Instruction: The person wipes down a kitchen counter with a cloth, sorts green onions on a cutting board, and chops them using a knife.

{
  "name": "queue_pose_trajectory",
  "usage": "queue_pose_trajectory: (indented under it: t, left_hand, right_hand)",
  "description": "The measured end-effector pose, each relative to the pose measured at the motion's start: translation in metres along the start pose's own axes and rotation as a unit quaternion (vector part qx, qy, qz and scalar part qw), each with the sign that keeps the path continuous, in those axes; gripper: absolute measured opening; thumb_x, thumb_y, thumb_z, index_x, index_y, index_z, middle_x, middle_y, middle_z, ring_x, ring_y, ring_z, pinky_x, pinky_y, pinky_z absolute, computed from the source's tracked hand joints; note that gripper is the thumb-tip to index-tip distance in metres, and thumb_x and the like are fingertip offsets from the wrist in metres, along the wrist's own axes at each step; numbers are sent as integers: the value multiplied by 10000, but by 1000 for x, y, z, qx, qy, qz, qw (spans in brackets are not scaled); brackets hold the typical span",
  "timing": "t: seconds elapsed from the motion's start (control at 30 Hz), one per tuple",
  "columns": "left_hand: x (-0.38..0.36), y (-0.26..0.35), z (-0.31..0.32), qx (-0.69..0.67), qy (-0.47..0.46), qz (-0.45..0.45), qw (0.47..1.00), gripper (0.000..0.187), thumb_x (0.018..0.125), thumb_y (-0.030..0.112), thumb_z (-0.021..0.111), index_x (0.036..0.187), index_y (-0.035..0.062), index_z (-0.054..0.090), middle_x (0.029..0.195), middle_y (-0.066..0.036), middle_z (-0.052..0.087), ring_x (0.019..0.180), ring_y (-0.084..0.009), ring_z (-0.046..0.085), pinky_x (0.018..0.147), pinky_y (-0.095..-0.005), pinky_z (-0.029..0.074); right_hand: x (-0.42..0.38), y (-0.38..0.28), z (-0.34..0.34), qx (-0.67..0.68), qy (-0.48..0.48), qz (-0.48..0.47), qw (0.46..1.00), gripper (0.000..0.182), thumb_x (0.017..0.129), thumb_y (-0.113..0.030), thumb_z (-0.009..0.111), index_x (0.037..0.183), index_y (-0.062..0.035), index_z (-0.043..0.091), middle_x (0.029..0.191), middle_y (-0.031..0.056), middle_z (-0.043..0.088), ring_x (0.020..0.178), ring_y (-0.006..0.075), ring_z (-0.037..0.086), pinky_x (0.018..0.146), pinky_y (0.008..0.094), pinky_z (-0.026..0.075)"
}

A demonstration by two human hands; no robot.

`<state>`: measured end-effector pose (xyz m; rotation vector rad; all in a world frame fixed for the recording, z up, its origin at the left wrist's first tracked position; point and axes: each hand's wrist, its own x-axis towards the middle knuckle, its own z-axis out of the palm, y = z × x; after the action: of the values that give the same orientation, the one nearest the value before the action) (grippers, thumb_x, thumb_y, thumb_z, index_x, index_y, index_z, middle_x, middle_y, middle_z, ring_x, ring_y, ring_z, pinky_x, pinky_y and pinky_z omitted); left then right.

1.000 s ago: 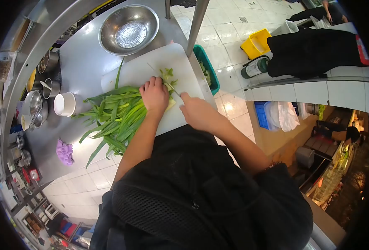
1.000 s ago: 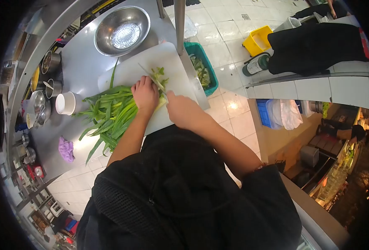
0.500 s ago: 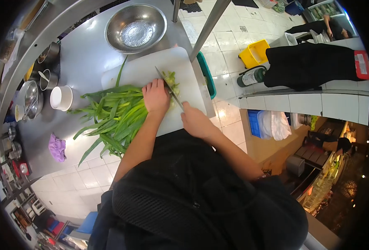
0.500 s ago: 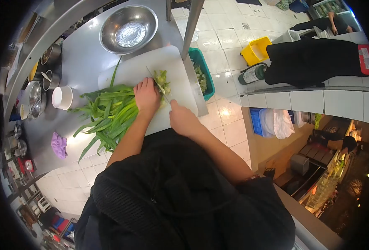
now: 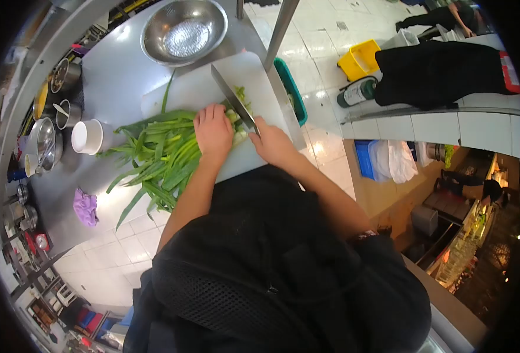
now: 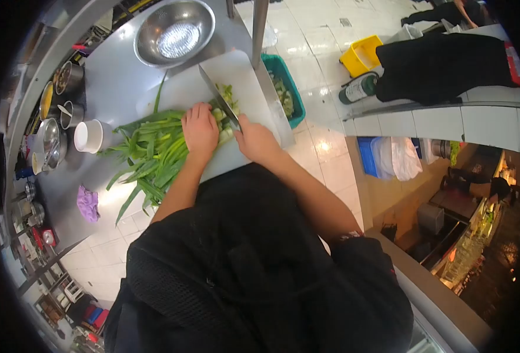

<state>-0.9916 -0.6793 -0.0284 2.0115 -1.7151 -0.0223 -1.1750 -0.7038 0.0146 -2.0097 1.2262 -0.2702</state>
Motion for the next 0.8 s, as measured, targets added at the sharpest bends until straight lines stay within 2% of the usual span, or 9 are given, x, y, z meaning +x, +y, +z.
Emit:
queue_pose_trajectory:
  t: [0.1,0.3,0.37,0.47,0.57,0.67,0.7,0.77,0.8]
  left_hand:
    - [-1,1,2,39,10,1,999,207,875,146,612,1075,94,607,1152,-79,625,1112,-308,583,1009,-484,426]
    - [3,-1,6,43,3,-2,999,230,860,182,635,1073,100,603,1153,-73,624,1138,-293,574,1019,-474,407]
    - [2,1,3,42,11,4,999,228,856,187,639,1064,101,601,1147,-70,624,1128,-295,575,1015,-475,410]
    - [3,2,2,79,-22,-4,997,229,852,184,641,1061,102,600,1132,-70,621,1117,-299,573,1012,-477,412]
    - [2,-3,5,45,4,8,999,232,850,188,646,1060,101,599,1123,-73,617,1108,-306,570,1012,-479,414]
    - [2,-2,5,45,0,3,999,237,848,186,647,1064,101,597,1116,-75,618,1102,-308,570,1012,-483,415]
    - [3,-3,5,46,3,-3,999,237,848,186,647,1064,101,597,1116,-75,618,1102,-308,570,1012,-483,415]
    - [1,-1,4,48,6,8,999,234,844,181,646,1059,102,598,1104,-76,618,1094,-310,570,1010,-486,416]
    - [0,0,4,48,7,15,999,234,844,181,646,1059,102,598,1104,-76,618,1094,-310,570,1010,-486,416]
  right_hand:
    - [-8,-30,-26,-24,-16,-8,1000,318,968,-169,608,1212,-6,486,835,312,664,817,525,643,726,609,487]
    - [-54,-70,-61,-92,-122,22,988,328,982,-168,562,1250,-19,449,837,302,666,814,513,647,716,599,492]
    - [-55,-58,-48,-81,-103,31,991,270,954,-135,555,1172,15,499,806,253,683,758,468,675,689,568,529]
    - [-8,-7,11,-100,-58,-10,993,269,958,-137,554,1172,14,497,826,259,683,779,471,677,708,576,526]
    - [4,-39,-31,-110,-79,-22,990,268,960,-138,552,1173,16,498,852,272,684,806,472,678,727,589,519]
    - [-39,-62,-70,-90,-140,1,986,276,954,-145,566,1172,14,507,876,278,686,840,477,676,757,598,513]
    - [-35,-50,-55,-94,-143,-2,985,276,954,-145,566,1172,14,507,876,278,686,840,477,676,757,598,513]
    - [-25,-19,-8,-70,-76,8,995,303,946,-159,599,1172,18,502,878,280,686,863,484,672,781,593,515]
    - [-14,-19,-5,-69,-69,9,995,303,946,-159,599,1172,18,502,878,280,686,863,484,672,781,593,515]
